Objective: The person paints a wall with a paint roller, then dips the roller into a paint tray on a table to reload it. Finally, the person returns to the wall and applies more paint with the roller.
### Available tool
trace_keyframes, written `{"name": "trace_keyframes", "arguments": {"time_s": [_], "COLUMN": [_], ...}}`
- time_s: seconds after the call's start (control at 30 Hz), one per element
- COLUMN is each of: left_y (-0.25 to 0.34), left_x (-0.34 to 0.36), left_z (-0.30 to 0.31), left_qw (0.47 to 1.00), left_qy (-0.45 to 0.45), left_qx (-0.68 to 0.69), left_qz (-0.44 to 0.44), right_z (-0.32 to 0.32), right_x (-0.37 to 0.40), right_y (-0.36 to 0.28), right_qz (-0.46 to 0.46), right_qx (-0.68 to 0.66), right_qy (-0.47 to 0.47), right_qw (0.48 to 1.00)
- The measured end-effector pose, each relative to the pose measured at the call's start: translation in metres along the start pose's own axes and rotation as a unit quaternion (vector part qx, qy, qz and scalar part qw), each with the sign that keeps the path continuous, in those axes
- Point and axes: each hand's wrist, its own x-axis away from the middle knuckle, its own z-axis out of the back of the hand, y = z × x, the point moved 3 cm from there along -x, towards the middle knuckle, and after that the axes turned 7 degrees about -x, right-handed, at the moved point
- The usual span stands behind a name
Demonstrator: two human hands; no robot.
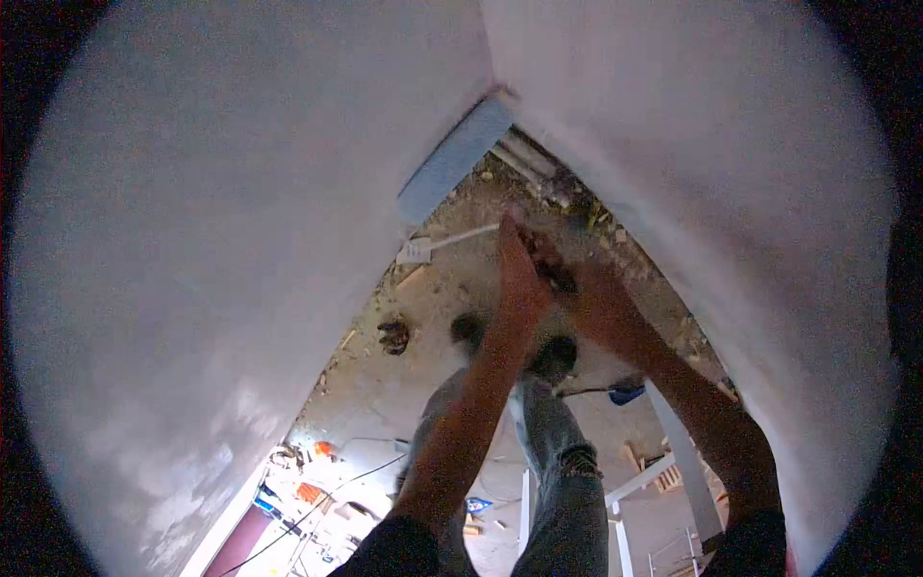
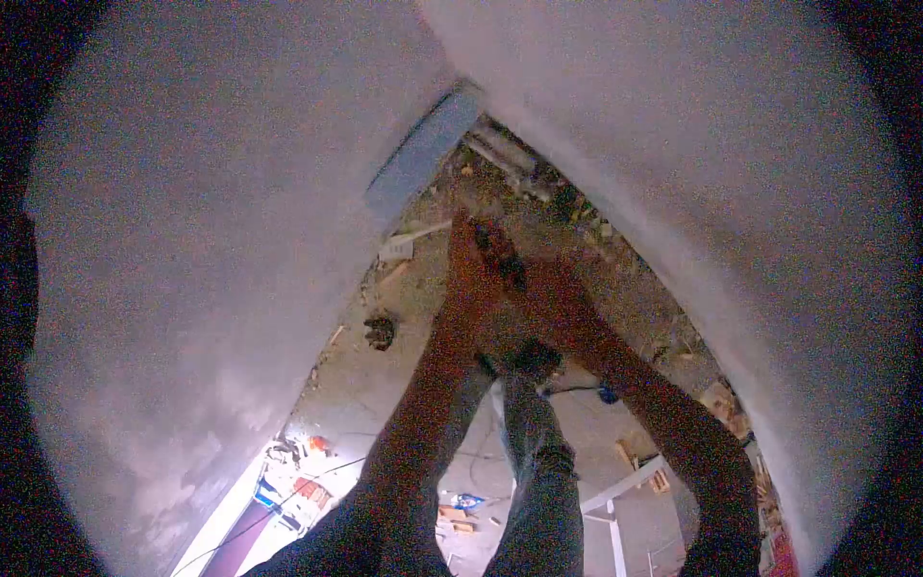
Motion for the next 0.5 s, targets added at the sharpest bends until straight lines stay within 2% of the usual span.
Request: {"name": "trace_keyframes", "arguments": {"time_s": [0.1, 0.2, 0.3, 0.4, 0.5], "left_y": [0.008, 0.001, -0.007, -0.017, -0.025], "left_x": [0.039, 0.043, 0.021, -0.016, -0.045], "left_z": [-0.026, -0.034, -0.017, -0.007, -0.002], "left_qw": [0.998, 0.994, 0.996, 0.995, 0.985], "left_qy": [-0.029, -0.013, -0.047, 0.015, 0.047], "left_qx": [0.029, 0.097, 0.025, 0.026, 0.004], "left_qz": [-0.039, -0.055, -0.075, -0.091, -0.164], "right_z": [0.014, 0.019, -0.020, -0.034, -0.029], "right_x": [0.032, 0.035, 0.002, -0.025, -0.033], "right_y": [-0.017, -0.009, 0.041, 0.059, 0.063], "right_qz": [-0.010, -0.051, 0.012, -0.073, -0.013], "right_qx": [-0.077, -0.157, -0.059, -0.047, -0.041], "right_qy": [0.024, -0.033, 0.017, 0.020, 0.032], "right_qw": [0.997, 0.986, 0.998, 0.996, 0.999]}}
